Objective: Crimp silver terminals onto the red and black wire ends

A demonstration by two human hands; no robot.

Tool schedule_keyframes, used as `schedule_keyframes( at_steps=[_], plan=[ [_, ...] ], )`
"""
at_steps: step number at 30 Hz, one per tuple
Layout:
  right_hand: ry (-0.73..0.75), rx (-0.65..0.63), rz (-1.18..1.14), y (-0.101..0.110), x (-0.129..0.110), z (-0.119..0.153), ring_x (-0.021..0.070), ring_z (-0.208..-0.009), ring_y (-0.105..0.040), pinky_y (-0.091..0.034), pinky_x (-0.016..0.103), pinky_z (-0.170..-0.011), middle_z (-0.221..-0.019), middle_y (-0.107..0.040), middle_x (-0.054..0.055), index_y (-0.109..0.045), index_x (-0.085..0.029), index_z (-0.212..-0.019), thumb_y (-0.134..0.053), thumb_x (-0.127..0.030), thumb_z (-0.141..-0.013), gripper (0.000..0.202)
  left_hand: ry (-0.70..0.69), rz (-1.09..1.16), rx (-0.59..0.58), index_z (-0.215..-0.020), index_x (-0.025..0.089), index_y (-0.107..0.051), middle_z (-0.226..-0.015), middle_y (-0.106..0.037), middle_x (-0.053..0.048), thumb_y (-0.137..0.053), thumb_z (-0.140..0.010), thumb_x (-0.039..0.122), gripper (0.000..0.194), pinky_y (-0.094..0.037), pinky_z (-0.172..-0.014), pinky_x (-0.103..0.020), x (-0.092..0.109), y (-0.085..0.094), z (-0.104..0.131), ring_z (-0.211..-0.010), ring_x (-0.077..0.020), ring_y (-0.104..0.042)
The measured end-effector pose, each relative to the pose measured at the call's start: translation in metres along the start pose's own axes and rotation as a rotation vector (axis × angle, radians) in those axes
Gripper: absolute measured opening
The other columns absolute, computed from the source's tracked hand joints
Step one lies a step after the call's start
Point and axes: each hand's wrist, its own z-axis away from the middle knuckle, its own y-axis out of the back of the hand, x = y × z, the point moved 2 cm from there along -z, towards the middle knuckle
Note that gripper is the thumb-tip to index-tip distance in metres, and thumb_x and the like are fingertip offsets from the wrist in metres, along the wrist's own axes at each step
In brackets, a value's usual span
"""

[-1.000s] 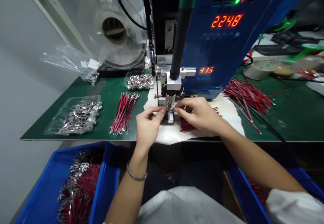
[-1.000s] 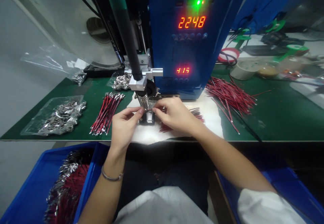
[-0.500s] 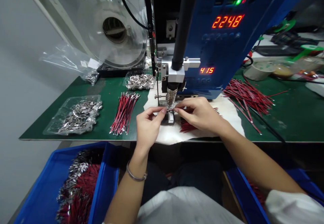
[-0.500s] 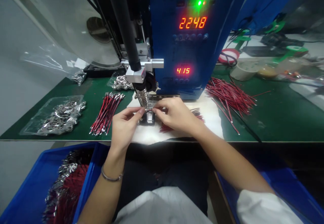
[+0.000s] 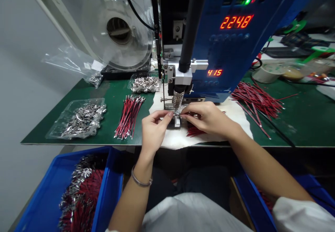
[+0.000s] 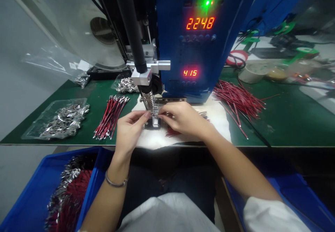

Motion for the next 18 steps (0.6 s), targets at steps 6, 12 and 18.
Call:
schedule_keyframes(
  at_steps=[6,12,18],
  plan=[
    [0.038,0.008,-0.008,0.0011,0.0017,0.0005,0.0163,-0.080,-0.065,-0.047,0.026,-0.073,-0.091,-0.072,0.007,-0.068,-0.016,-0.097,-0.054,-0.013,-0.089,0.017,0.000,0.007,0.013,-0.081,0.014,-0.075,-0.075,-0.071,-0.006,-0.074,-0.073,0.036,0.023,-0.044,-0.060,-0.024,-0.0014,0.0002,-0.0012,-0.067,-0.0148,-0.060],
    [0.065,-0.015,-0.001,-0.0003,0.0041,0.0025,0.0161,-0.080,-0.063,-0.046,0.025,-0.073,-0.090,-0.069,0.006,-0.066,-0.015,-0.099,-0.052,-0.010,-0.089,0.018,-0.005,0.008,0.010,-0.080,0.014,-0.074,-0.074,-0.070,-0.006,-0.073,-0.073,0.036,0.023,-0.045,-0.060,-0.024,-0.0024,-0.0007,-0.0014,-0.066,-0.0147,-0.060],
    [0.073,-0.030,0.016,-0.0007,0.0056,0.0030,0.0162,-0.081,-0.061,-0.045,0.025,-0.074,-0.091,-0.066,0.007,-0.066,-0.015,-0.102,-0.049,-0.011,-0.090,0.021,-0.003,0.042,0.009,-0.080,0.015,-0.074,-0.074,-0.070,-0.006,-0.074,-0.073,0.036,0.022,-0.044,-0.061,-0.024,-0.0032,-0.0005,-0.0016,-0.066,-0.0137,-0.060]
  ],
)
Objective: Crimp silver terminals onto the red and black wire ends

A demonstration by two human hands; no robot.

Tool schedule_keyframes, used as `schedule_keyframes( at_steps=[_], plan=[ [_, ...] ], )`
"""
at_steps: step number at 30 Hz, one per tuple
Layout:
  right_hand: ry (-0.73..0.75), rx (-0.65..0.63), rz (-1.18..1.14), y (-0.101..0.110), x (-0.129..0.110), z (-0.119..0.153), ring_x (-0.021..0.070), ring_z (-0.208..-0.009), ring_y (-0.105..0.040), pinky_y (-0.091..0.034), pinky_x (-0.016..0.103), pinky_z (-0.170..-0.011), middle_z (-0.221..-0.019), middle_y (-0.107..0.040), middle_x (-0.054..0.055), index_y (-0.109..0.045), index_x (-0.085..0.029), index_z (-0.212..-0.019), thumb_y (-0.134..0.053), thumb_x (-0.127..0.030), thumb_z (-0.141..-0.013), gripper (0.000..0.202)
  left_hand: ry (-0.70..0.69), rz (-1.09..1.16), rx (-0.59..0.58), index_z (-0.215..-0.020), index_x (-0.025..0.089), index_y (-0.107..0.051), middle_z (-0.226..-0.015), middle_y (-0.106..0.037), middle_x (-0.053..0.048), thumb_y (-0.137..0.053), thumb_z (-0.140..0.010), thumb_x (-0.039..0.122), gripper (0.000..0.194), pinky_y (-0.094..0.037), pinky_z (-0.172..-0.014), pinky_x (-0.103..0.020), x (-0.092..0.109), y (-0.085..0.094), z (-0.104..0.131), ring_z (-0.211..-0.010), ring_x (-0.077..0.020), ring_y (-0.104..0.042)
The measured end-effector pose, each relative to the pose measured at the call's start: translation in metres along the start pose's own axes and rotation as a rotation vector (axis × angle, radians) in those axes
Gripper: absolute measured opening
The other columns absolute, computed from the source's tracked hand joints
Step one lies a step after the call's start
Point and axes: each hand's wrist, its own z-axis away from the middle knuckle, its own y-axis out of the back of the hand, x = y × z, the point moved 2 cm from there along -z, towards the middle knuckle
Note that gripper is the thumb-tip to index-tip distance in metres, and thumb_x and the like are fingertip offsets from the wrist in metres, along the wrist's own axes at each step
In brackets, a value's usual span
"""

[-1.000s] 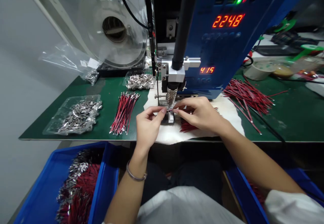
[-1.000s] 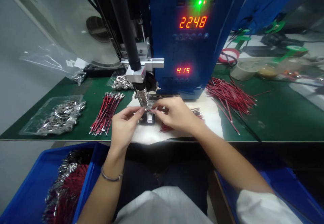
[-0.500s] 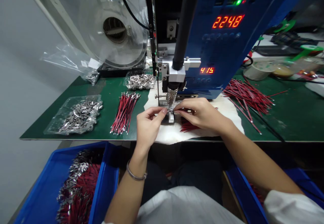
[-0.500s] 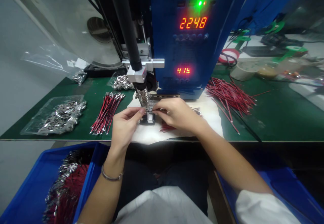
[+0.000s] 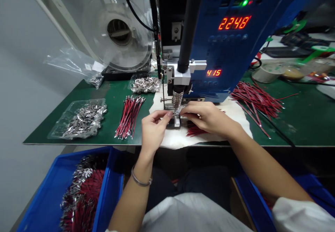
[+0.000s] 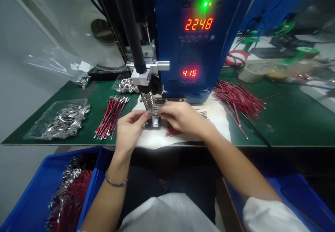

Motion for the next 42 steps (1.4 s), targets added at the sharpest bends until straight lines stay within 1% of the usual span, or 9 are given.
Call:
schedule_keyframes(
  at_steps=[5,18,24,30,35,42],
  plan=[
    [0.000,0.001,0.021,0.0011,-0.0003,0.0007,0.0156,-0.079,-0.061,-0.044,0.024,-0.071,-0.089,-0.066,0.006,-0.066,-0.016,-0.102,-0.049,-0.011,-0.090,0.022,-0.010,-0.003,-0.003,-0.081,0.014,-0.074,-0.075,-0.070,-0.006,-0.074,-0.073,0.035,0.022,-0.045,-0.062,-0.024,-0.0008,0.0000,-0.0006,-0.067,-0.0139,-0.060],
    [-0.017,-0.018,0.062,0.0021,-0.0011,0.0000,0.0169,-0.079,-0.062,-0.045,0.026,-0.070,-0.088,-0.067,0.008,-0.068,-0.015,-0.101,-0.049,-0.013,-0.090,0.021,-0.019,-0.024,0.017,-0.080,0.014,-0.073,-0.074,-0.070,-0.006,-0.073,-0.074,0.036,0.023,-0.044,-0.058,-0.024,0.0014,-0.0008,-0.0001,-0.067,-0.0151,-0.061],
    [-0.018,-0.021,0.061,0.0021,-0.0017,-0.0011,0.0178,-0.079,-0.063,-0.046,0.027,-0.071,-0.089,-0.068,0.009,-0.068,-0.014,-0.099,-0.050,-0.012,-0.089,0.021,0.001,0.027,0.023,-0.080,0.015,-0.072,-0.077,-0.071,-0.007,-0.068,-0.079,0.041,0.027,-0.042,-0.057,-0.022,0.0000,-0.0001,-0.0001,-0.066,-0.0137,-0.061],
    [-0.022,-0.014,0.073,0.0015,-0.0014,-0.0012,0.0176,-0.079,-0.063,-0.045,0.026,-0.071,-0.088,-0.069,0.008,-0.068,-0.015,-0.099,-0.050,-0.013,-0.089,0.020,0.037,0.072,0.041,-0.079,0.016,-0.070,-0.077,-0.070,-0.006,-0.066,-0.079,0.046,0.030,-0.042,-0.053,-0.023,-0.0019,0.0003,-0.0003,-0.061,-0.0128,-0.059],
    [-0.028,-0.013,0.055,0.0022,-0.0016,-0.0016,0.0174,-0.079,-0.063,-0.046,0.027,-0.071,-0.089,-0.070,0.008,-0.068,-0.015,-0.097,-0.052,-0.012,-0.089,0.018,0.030,0.070,0.076,-0.080,0.017,-0.068,-0.067,-0.064,-0.004,-0.064,-0.079,0.049,0.032,-0.041,-0.050,-0.023,-0.0017,0.0020,-0.0017,-0.057,-0.0115,-0.056],
    [-0.035,-0.014,0.069,0.0012,-0.0024,-0.0012,0.0171,-0.078,-0.062,-0.044,0.026,-0.071,-0.088,-0.070,0.007,-0.068,-0.014,-0.096,-0.053,-0.014,-0.089,0.016,0.020,0.079,0.063,-0.076,0.018,-0.066,-0.061,-0.059,-0.002,-0.065,-0.078,0.050,0.032,-0.041,-0.051,-0.023,-0.0009,0.0018,-0.0020,-0.059,-0.0124,-0.056]
  ],
)
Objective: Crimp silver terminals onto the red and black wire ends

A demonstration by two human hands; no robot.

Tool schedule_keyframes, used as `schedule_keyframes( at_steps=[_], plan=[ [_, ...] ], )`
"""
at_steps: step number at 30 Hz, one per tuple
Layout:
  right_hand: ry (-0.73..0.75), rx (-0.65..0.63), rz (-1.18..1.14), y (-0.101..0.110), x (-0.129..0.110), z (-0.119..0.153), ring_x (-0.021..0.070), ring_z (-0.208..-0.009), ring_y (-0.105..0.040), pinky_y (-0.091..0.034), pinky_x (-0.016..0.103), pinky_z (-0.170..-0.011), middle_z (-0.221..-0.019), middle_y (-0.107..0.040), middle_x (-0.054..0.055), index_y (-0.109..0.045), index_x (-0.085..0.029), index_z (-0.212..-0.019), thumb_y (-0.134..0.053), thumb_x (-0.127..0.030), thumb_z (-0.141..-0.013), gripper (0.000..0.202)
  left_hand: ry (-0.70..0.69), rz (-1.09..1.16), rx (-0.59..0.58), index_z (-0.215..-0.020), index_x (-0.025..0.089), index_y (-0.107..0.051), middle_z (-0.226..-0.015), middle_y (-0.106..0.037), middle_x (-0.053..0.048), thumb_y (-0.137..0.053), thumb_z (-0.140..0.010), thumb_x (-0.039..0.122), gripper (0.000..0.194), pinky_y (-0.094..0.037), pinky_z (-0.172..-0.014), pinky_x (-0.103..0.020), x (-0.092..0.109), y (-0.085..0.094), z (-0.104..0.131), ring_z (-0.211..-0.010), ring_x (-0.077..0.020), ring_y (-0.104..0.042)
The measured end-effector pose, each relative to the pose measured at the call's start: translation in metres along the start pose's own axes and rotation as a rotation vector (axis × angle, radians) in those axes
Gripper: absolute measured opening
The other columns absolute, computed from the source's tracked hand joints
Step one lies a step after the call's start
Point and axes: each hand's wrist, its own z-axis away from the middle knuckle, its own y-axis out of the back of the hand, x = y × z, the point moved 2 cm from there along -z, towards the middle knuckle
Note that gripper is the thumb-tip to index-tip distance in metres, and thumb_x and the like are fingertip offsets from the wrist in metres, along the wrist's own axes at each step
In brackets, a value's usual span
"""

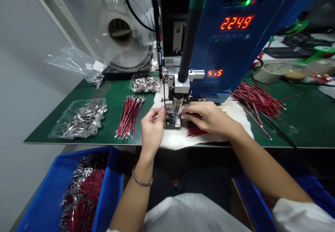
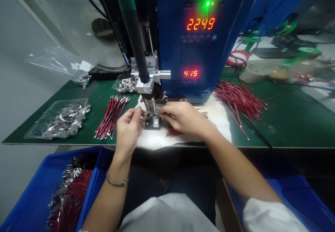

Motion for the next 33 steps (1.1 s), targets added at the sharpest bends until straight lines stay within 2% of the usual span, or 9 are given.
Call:
schedule_keyframes(
  at_steps=[19,33],
  plan=[
    [-0.030,0.005,-0.019,0.0014,-0.0024,-0.0006,0.0161,-0.076,-0.061,-0.044,0.025,-0.071,-0.086,-0.069,0.007,-0.068,-0.011,-0.095,-0.054,-0.017,-0.091,0.016,-0.007,-0.009,-0.011,-0.066,0.017,-0.057,-0.054,-0.050,0.002,-0.064,-0.080,0.047,0.034,-0.032,-0.044,-0.022,0.0022,-0.0008,0.0019,-0.047,-0.0077,-0.042],
    [-0.031,0.047,-0.061,0.0019,-0.0050,-0.0026,0.0149,-0.075,-0.062,-0.044,0.024,-0.070,-0.085,-0.070,0.007,-0.069,-0.011,-0.091,-0.056,-0.015,-0.088,0.014,-0.025,-0.020,-0.009,-0.066,0.017,-0.057,-0.054,-0.050,0.002,-0.063,-0.081,0.046,0.034,-0.031,-0.044,-0.022,0.0010,-0.0005,0.0020,-0.046,-0.0077,-0.042]
  ],
)
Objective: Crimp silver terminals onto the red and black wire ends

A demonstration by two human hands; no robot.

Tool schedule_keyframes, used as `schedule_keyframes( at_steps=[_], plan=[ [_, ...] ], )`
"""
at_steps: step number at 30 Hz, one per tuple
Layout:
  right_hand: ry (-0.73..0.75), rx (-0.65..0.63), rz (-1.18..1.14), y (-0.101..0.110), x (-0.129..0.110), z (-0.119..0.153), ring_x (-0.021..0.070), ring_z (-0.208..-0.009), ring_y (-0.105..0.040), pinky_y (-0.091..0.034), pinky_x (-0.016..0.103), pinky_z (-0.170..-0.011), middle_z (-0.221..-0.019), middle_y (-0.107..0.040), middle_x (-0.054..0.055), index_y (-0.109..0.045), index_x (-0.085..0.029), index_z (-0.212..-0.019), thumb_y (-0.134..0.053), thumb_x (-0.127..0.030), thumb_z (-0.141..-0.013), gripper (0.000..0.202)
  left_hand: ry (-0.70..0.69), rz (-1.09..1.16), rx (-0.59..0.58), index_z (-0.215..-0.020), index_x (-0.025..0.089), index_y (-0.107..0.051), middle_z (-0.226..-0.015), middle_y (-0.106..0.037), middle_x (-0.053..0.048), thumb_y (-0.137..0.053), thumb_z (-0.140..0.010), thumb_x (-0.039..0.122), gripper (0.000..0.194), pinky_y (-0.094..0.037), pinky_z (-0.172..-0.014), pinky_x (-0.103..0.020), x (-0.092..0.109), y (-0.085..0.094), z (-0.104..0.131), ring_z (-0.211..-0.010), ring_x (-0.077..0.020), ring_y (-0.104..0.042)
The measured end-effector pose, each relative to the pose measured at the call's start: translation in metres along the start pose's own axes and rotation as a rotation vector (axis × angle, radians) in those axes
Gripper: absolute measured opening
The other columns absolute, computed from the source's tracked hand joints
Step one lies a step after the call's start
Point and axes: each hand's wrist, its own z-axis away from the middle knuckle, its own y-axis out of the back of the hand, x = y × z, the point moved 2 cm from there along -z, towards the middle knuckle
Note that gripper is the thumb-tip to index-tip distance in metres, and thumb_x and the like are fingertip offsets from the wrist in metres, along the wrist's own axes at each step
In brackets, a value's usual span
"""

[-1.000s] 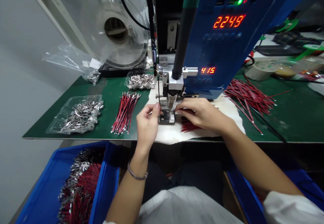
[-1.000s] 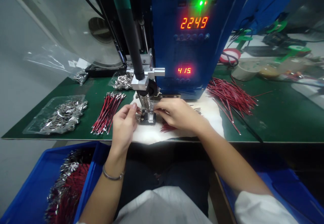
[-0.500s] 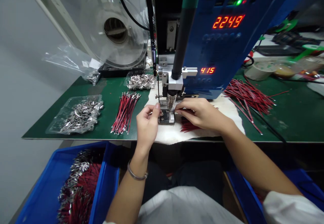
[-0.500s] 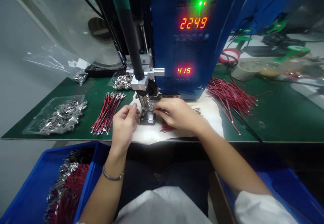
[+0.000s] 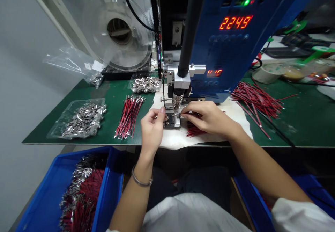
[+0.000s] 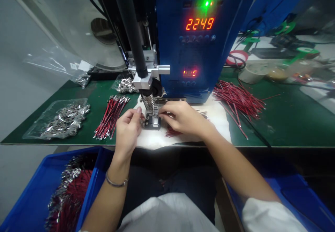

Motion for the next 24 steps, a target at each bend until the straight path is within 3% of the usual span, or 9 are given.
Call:
schedule_keyframes(
  at_steps=[5,7,11,14,17,21,24],
  plan=[
    [0.008,0.007,0.012,0.000,0.002,0.000,0.0143,-0.073,-0.063,-0.044,0.024,-0.069,-0.083,-0.071,0.006,-0.070,-0.012,-0.090,-0.058,-0.013,-0.086,0.013,-0.015,-0.003,0.023,-0.066,0.017,-0.056,-0.057,-0.051,0.001,-0.062,-0.082,0.045,0.033,-0.033,-0.044,-0.021,0.000,-0.001,-0.002,-0.047,-0.0077,-0.042],
    [0.007,0.015,0.013,0.003,0.002,0.002,0.0142,-0.073,-0.063,-0.045,0.024,-0.069,-0.084,-0.072,0.006,-0.070,-0.013,-0.091,-0.059,-0.012,-0.084,0.013,-0.040,-0.018,0.082,-0.066,0.017,-0.056,-0.058,-0.052,0.001,-0.060,-0.083,0.045,0.034,-0.034,-0.044,-0.021,0.001,0.002,0.000,-0.048,-0.0077,-0.043],
    [0.013,0.116,-0.040,0.011,-0.013,0.010,0.0131,-0.072,-0.065,-0.047,0.024,-0.066,-0.084,-0.073,0.004,-0.070,-0.014,-0.091,-0.060,-0.010,-0.083,0.013,-0.107,-0.099,0.195,-0.077,0.016,-0.061,-0.062,-0.055,0.000,-0.057,-0.087,0.042,0.028,-0.035,-0.045,-0.020,0.006,0.011,0.022,-0.050,-0.0085,-0.045],
    [0.095,0.220,-0.143,0.008,-0.037,0.017,0.0129,-0.072,-0.067,-0.049,0.029,-0.079,-0.083,-0.075,0.002,-0.069,-0.017,-0.092,-0.064,-0.011,-0.083,0.012,-0.144,-0.153,-0.047,-0.093,0.017,-0.067,-0.065,-0.057,0.000,-0.062,-0.084,0.031,0.018,-0.036,-0.047,-0.021,0.012,0.010,0.049,-0.051,-0.0087,-0.045],
    [0.100,0.362,-0.272,-0.006,-0.060,0.020,0.0147,-0.081,-0.069,-0.048,0.034,-0.089,-0.092,-0.076,0.003,-0.069,-0.019,-0.092,-0.064,-0.008,-0.083,0.015,-0.170,-0.123,-0.291,-0.096,0.017,-0.070,-0.065,-0.058,0.000,-0.063,-0.083,0.024,0.016,-0.037,-0.048,-0.021,0.019,0.003,0.071,-0.052,-0.0092,-0.046],
    [-0.123,0.507,-0.452,-0.021,-0.070,0.022,0.0140,-0.076,-0.069,-0.053,0.030,-0.078,-0.087,-0.075,0.001,-0.069,-0.020,-0.093,-0.063,-0.014,-0.085,0.012,-0.146,-0.052,-0.277,-0.089,0.017,-0.069,-0.070,-0.065,-0.002,-0.056,-0.089,0.024,0.014,-0.044,-0.059,-0.022,0.025,-0.002,0.079,-0.060,-0.0110,-0.057],
    [-0.217,0.404,-0.383,-0.017,-0.061,0.024,0.0144,-0.081,-0.069,-0.053,0.026,-0.075,-0.091,-0.075,0.002,-0.070,-0.019,-0.094,-0.062,-0.022,-0.087,0.011,-0.145,-0.141,-0.210,-0.083,0.018,-0.065,-0.063,-0.059,0.002,-0.055,-0.090,0.028,0.016,-0.041,-0.056,-0.021,0.027,0.008,0.068,-0.057,-0.0099,-0.053]
  ],
)
